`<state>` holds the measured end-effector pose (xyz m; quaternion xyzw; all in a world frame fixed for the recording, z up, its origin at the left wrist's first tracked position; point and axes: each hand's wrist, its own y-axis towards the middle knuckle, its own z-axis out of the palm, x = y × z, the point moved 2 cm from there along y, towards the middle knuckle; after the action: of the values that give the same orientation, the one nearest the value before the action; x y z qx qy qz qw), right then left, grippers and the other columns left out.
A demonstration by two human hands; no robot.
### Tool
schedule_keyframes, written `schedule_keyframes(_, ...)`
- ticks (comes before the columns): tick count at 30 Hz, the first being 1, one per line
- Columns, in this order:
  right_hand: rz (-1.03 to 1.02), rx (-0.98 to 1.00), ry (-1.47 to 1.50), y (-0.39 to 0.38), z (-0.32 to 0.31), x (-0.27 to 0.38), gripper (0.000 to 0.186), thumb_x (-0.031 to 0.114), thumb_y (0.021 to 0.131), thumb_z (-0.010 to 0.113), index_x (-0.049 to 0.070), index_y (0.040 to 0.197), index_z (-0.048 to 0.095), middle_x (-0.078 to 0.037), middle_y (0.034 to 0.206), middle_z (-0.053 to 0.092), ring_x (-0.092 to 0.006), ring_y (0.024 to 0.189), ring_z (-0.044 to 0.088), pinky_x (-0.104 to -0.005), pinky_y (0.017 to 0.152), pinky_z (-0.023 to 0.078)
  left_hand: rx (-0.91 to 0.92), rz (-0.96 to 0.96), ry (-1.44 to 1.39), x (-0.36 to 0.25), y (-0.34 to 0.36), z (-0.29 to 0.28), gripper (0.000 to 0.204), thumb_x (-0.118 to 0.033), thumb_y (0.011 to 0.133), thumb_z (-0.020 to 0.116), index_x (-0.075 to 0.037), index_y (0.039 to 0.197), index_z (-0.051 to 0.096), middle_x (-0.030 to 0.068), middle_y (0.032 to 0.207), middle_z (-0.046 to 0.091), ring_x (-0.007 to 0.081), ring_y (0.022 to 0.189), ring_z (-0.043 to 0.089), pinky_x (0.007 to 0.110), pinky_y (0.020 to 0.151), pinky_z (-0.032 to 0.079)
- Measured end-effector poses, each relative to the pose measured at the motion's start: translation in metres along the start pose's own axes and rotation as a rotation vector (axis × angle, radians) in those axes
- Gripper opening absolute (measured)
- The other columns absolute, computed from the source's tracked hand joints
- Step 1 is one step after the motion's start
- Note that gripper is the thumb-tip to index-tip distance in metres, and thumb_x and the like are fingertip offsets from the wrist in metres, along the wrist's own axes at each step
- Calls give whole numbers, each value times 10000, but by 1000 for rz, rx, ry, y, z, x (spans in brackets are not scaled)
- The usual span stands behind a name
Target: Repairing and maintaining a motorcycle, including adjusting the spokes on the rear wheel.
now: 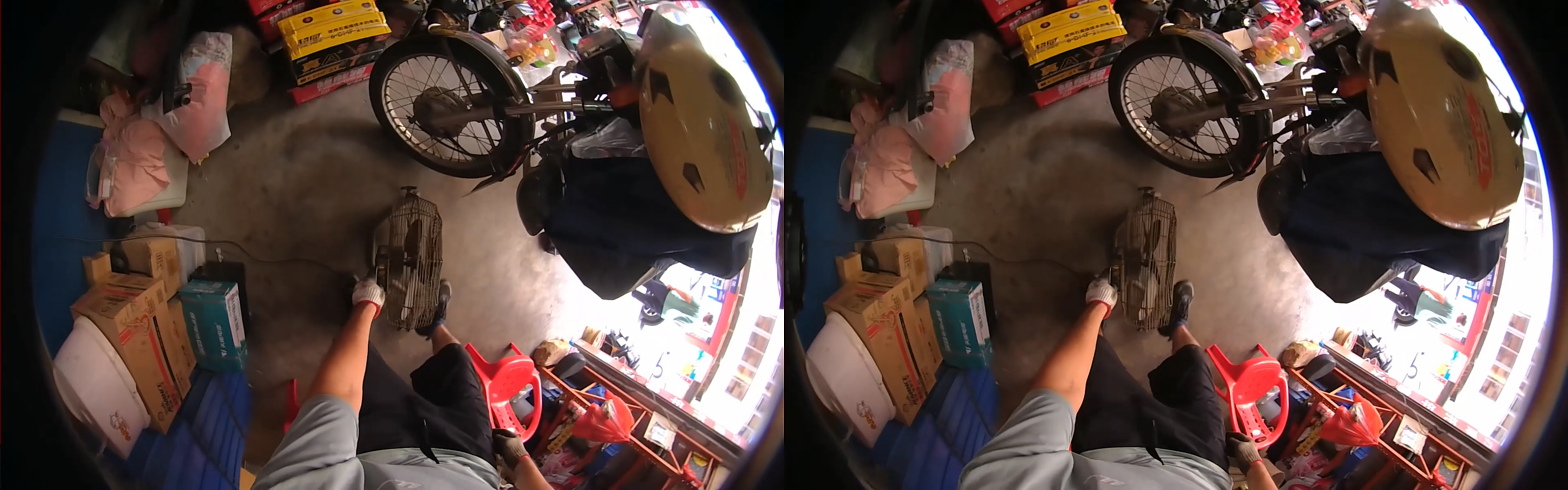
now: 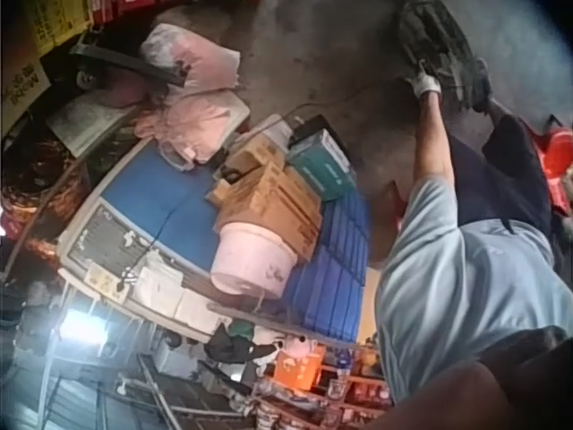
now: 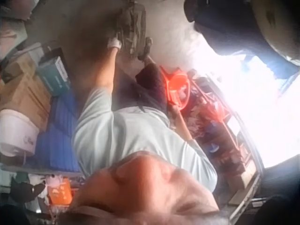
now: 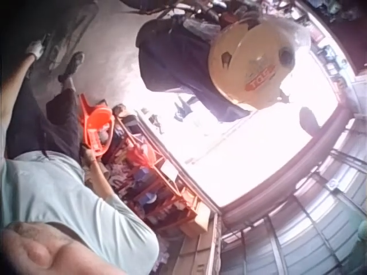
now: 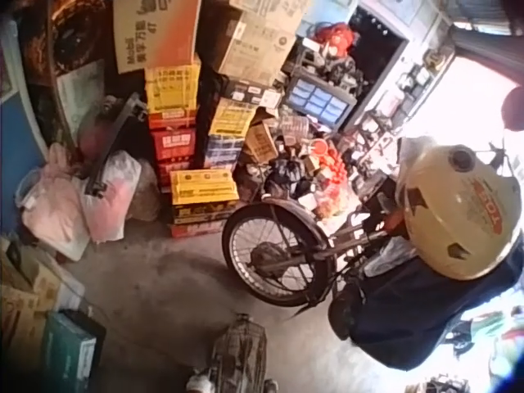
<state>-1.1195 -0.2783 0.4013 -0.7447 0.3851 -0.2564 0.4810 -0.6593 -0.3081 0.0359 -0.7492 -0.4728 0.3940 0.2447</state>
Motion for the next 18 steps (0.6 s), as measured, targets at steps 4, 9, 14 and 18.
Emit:
schedule_keyframes(4,29,-34,-119,-28,15,34,300,158,827,562,28,1085,644,-29,872,647,-127,741,585,-256,667,454,170,-64,40,4,2,-5,333,-302,814,573,-96,1066,643,168,1132,616,323,1038,605,414,856,507)
schedule_keyframes(9,22,-17,-302,-22,22,51,345,194,827,544,17,1109,634,-47,921,657,-140,768,589,-267,687,451,65,-75,57,0,-12,-7,345,-371,797,608,-99,1004,657,172,1040,642,340,976,615,428,835,499)
schedule_keyframes(14,-246,52,-556,30,-10,26,294,167,830,553,23,1066,653,-28,871,659,-121,739,592,-256,640,455,92,49,7,-47,-37,-23,442,-424,793,608,-96,1089,614,158,1118,619,317,1031,602,423,839,499)
schedule_keyframes(18,-23,-38,-427,0,19,82,311,173,831,556,8,1081,640,-43,881,662,-139,737,605,-256,649,464,19,17,16,-43,-49,-31,472,-410,794,612,-98,1145,561,160,1117,618,316,1020,607,424,829,504)
